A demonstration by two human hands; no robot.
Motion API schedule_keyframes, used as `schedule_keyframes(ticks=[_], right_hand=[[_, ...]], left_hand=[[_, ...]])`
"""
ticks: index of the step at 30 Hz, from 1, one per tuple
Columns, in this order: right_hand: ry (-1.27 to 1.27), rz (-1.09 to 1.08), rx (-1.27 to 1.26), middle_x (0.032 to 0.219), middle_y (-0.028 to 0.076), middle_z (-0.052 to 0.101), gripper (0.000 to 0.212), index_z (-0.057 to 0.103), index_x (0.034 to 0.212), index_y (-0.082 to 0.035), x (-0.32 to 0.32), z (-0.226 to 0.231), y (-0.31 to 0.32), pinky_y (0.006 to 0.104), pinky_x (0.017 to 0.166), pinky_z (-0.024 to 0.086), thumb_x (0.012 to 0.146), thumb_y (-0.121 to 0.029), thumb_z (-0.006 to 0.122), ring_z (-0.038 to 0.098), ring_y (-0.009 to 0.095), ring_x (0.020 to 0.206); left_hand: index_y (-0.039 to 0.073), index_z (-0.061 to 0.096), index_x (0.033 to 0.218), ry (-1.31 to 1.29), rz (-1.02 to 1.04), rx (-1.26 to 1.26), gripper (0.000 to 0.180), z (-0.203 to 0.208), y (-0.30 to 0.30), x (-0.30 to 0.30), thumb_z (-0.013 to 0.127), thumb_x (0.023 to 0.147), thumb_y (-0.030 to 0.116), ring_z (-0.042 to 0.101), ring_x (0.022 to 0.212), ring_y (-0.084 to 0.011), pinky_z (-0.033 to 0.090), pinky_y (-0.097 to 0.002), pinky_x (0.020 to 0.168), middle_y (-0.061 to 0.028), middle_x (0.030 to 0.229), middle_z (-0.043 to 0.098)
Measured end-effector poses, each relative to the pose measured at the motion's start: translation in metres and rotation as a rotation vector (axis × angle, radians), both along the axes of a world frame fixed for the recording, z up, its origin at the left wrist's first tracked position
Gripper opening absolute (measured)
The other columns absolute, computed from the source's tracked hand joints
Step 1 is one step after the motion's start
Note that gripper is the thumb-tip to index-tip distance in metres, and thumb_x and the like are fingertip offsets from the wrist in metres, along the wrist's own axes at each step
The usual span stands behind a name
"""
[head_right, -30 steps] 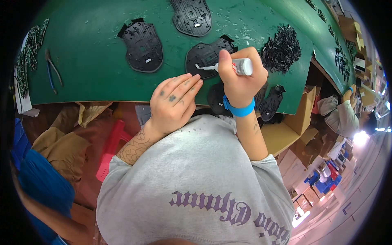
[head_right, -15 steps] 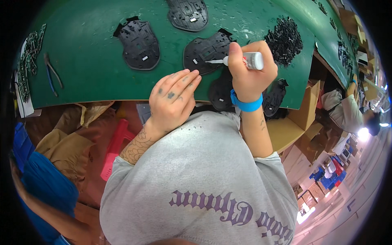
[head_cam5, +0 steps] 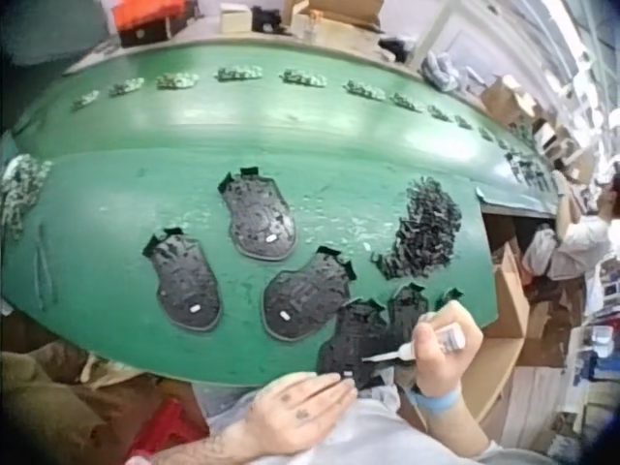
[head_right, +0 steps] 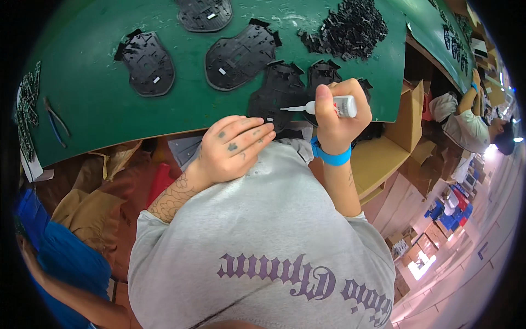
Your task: Applying adhesive and assembling internal components into computer mouse bottom shells on a factory production line.
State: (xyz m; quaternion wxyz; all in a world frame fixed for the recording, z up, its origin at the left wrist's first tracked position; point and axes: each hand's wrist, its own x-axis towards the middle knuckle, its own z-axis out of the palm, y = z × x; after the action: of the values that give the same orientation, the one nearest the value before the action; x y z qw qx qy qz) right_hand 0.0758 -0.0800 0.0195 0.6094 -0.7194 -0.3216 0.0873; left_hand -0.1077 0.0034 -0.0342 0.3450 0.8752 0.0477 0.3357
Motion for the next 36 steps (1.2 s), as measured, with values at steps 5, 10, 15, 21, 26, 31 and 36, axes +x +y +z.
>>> schedule_keyframes(ticks=[5,10,15,21,26,31,36], right_hand=[[-0.002,0.043,-0.061,0.06,0.0,0.052,0.022,0.049,0.068,-0.003,-0.004,-0.002,-0.007,0.0214,0.049,0.032,0.078,0.002,0.068,0.042,0.004,0.054],[-0.004,0.139,-0.054,0.061,0.002,0.056,0.021,0.051,0.068,-0.002,-0.006,-0.004,-0.01,0.0216,0.049,0.035,0.076,0.003,0.07,0.046,0.005,0.053],[-0.057,0.125,-0.08,0.061,0.002,0.056,0.02,0.052,0.068,-0.002,-0.01,-0.009,-0.009,0.022,0.049,0.037,0.076,0.002,0.07,0.047,0.006,0.053],[-0.07,0.03,-0.022,0.062,0.002,0.056,0.02,0.051,0.068,-0.003,-0.005,-0.008,-0.013,0.0222,0.051,0.038,0.077,0.002,0.069,0.047,0.006,0.055],[0.0,-0.034,0.135,0.062,0.001,0.051,0.02,0.048,0.069,-0.003,0.008,-0.006,-0.027,0.0227,0.054,0.037,0.08,0.003,0.064,0.042,0.007,0.056],[-0.128,-0.153,0.037,0.058,0.003,0.045,0.023,0.045,0.069,-0.004,0.025,-0.006,-0.048,0.023,0.046,0.031,0.087,-0.007,0.059,0.039,0.009,0.049],[0.162,-0.207,0.049,0.059,0.0,0.05,0.025,0.047,0.068,-0.006,0.039,-0.007,-0.062,0.0198,0.043,0.027,0.086,-0.01,0.065,0.041,0.003,0.05]], left_hand=[[0.004,0.072,0.099,0.038,0.004,-0.005,0.038,-0.001,-0.002,0.003,0.064,0.062,0.002,0.062,0.104,-0.0202,0.05,-0.0371,0.085,-0.0043,0.11,0.067],[0.003,0.072,0.099,0.033,0.012,-0.001,0.038,-0.001,-0.003,0.003,0.064,0.062,0.002,0.062,0.104,-0.0208,0.05,-0.0374,0.085,-0.0049,0.11,0.067],[0.003,0.072,0.099,0.039,0.001,-0.01,0.037,0.0,-0.002,0.003,0.064,0.062,0.002,0.062,0.104,-0.0215,0.05,-0.0379,0.085,-0.0055,0.109,0.068],[0.002,0.071,0.098,0.03,0.006,-0.023,0.038,-0.002,-0.004,0.001,0.064,0.061,0.001,0.062,0.104,-0.0231,0.05,-0.0388,0.086,-0.0061,0.109,0.067],[0.003,0.072,0.098,0.019,0.011,-0.012,0.037,0.001,-0.005,0.001,0.065,0.061,0.0,0.063,0.099,-0.0218,0.05,-0.0371,0.083,-0.0056,0.106,0.067],[0.006,0.072,0.091,-0.058,-0.028,0.096,0.03,0.004,-0.015,0.003,0.072,0.061,0.005,0.059,0.078,-0.0149,0.047,-0.0316,0.065,-0.0028,0.096,0.067],[0.004,0.069,0.103,0.149,-0.269,0.182,0.031,0.023,-0.025,0.024,0.067,0.072,0.011,0.057,0.067,-0.0107,0.045,-0.024,0.054,-0.0049,0.103,0.065]])
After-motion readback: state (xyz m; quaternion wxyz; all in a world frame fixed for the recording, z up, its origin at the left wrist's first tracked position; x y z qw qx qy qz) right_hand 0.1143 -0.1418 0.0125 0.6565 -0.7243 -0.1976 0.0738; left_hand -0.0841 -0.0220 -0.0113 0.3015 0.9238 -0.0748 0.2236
